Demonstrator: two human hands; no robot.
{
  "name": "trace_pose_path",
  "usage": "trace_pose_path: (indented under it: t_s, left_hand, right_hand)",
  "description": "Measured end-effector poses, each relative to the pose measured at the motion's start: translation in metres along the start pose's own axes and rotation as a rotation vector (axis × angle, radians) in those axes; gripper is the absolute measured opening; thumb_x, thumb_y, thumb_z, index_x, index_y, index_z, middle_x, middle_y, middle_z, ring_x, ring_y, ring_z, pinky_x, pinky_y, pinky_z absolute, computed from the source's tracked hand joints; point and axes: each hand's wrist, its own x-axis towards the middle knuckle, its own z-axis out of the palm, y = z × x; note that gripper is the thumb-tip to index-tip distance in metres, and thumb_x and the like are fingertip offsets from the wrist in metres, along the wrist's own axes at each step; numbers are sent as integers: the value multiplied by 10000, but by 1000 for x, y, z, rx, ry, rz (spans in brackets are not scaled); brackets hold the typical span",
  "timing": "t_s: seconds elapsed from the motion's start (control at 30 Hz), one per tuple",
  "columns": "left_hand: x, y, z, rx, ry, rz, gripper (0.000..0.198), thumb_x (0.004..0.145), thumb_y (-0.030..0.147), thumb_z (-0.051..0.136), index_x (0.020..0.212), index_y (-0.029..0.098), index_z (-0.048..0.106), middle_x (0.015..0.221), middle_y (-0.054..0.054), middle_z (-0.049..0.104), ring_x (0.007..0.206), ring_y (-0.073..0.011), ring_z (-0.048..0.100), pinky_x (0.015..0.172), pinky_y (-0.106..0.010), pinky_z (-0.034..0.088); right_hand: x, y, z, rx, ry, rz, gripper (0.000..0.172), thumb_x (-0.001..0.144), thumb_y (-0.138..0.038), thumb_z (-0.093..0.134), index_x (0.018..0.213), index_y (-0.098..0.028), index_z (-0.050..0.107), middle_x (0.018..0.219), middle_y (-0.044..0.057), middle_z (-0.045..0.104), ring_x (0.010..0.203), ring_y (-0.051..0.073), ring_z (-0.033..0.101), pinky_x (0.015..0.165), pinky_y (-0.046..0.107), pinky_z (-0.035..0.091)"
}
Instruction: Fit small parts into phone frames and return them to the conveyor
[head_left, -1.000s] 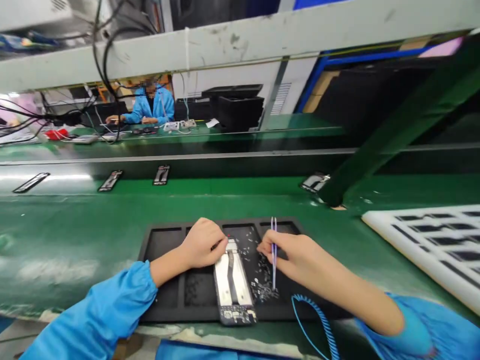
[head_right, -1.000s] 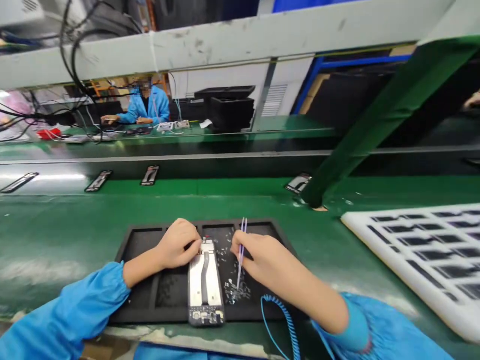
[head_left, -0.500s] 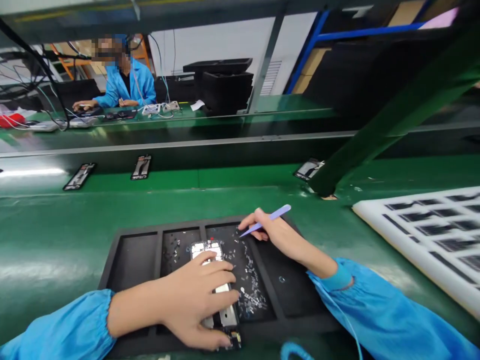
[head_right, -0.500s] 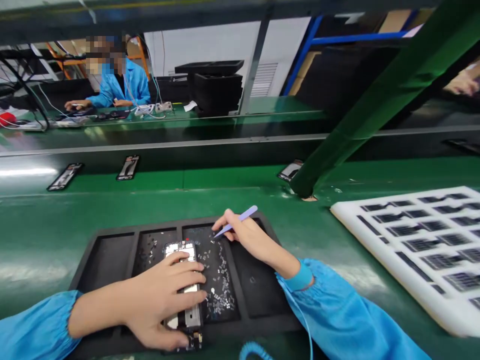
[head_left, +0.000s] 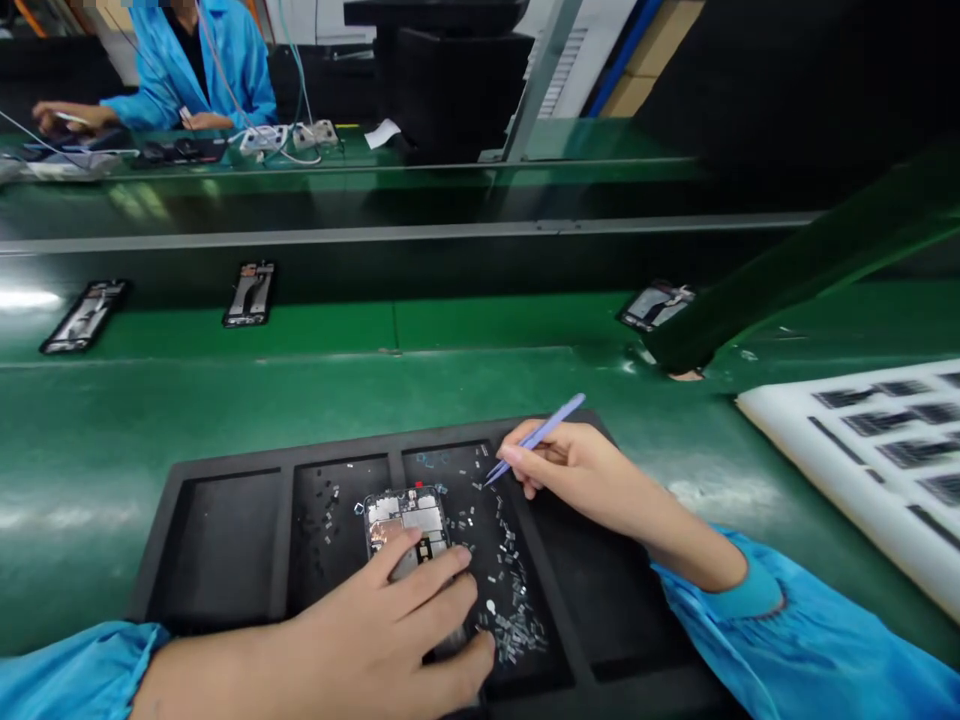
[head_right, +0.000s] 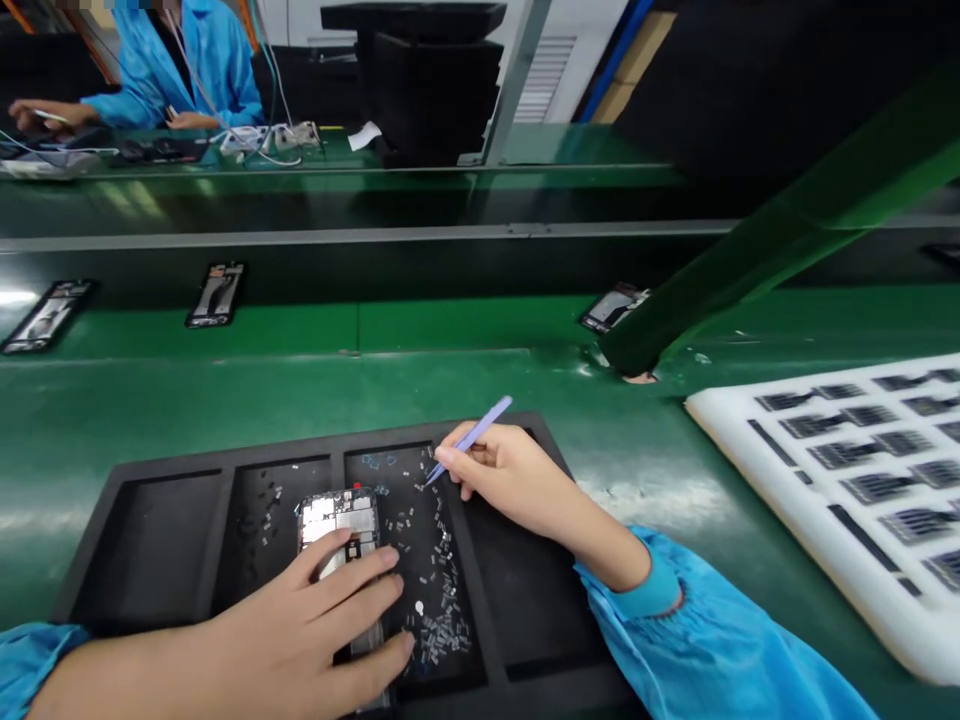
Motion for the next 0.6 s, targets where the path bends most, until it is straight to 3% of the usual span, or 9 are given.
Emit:
trace_pose_path:
  t_s: [0.6]
  left_hand:
    - [0,-1,1,22,-20,8,411,979,342,497,1352,174,530,1325,-144,592,1308,-342,482,1055,-561,408]
  right_hand:
    - [-2,2,2,-62,55,-25,402,820,-571,704,822,-170,727,723,44,675,617,167,627,558,284,540]
